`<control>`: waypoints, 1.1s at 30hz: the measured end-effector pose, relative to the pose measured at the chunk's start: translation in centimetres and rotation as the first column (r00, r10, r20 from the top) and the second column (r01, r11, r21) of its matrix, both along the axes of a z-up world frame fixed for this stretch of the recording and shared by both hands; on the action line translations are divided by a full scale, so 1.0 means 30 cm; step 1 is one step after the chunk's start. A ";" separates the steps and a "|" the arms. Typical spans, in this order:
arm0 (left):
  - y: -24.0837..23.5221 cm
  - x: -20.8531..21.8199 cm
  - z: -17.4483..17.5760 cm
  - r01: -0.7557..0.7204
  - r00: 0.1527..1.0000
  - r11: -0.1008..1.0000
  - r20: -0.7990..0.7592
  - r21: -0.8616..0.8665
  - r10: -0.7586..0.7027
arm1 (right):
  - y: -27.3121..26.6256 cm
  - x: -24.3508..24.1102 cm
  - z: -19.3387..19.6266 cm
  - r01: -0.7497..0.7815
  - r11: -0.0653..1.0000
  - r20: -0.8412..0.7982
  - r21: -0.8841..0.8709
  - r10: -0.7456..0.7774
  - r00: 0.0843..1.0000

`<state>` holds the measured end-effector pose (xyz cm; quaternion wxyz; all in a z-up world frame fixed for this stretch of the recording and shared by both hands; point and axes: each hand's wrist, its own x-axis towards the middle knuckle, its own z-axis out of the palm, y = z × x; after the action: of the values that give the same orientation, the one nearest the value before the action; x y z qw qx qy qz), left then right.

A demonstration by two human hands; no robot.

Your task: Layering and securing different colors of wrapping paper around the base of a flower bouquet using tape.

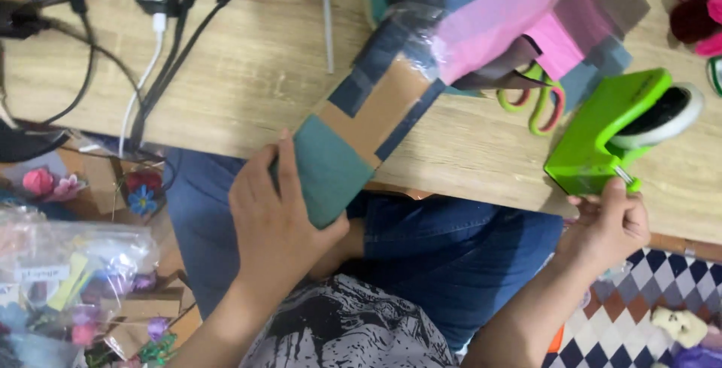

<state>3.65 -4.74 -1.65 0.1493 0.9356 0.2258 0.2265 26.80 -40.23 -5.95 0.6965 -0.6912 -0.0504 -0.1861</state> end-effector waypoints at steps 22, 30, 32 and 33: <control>-0.007 -0.012 0.017 0.030 1.000 1.000 -0.004 -0.001 -0.030 | 0.675 -0.247 0.292 -0.714 0.586 -0.540 -0.384 0.485 0.688; -0.003 -0.017 0.007 0.006 0.998 1.000 0.055 -0.002 -0.006 | 0.840 -0.174 0.373 -0.880 0.303 -0.717 -0.366 0.511 0.474; 0.000 -0.017 0.011 0.007 0.998 1.000 0.055 -0.005 -0.007 | 0.858 -0.150 0.394 -0.913 0.303 -0.766 -0.273 0.506 0.397; 0.002 -0.018 0.011 0.008 0.998 1.000 0.057 -0.006 -0.008 | 0.876 -0.153 0.406 -0.912 0.303 -0.766 -0.275 0.505 0.399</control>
<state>3.10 -4.69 -1.34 0.1596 0.9292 0.2186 0.2517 22.20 -13.95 6.24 0.3800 -0.8011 -0.2310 0.4006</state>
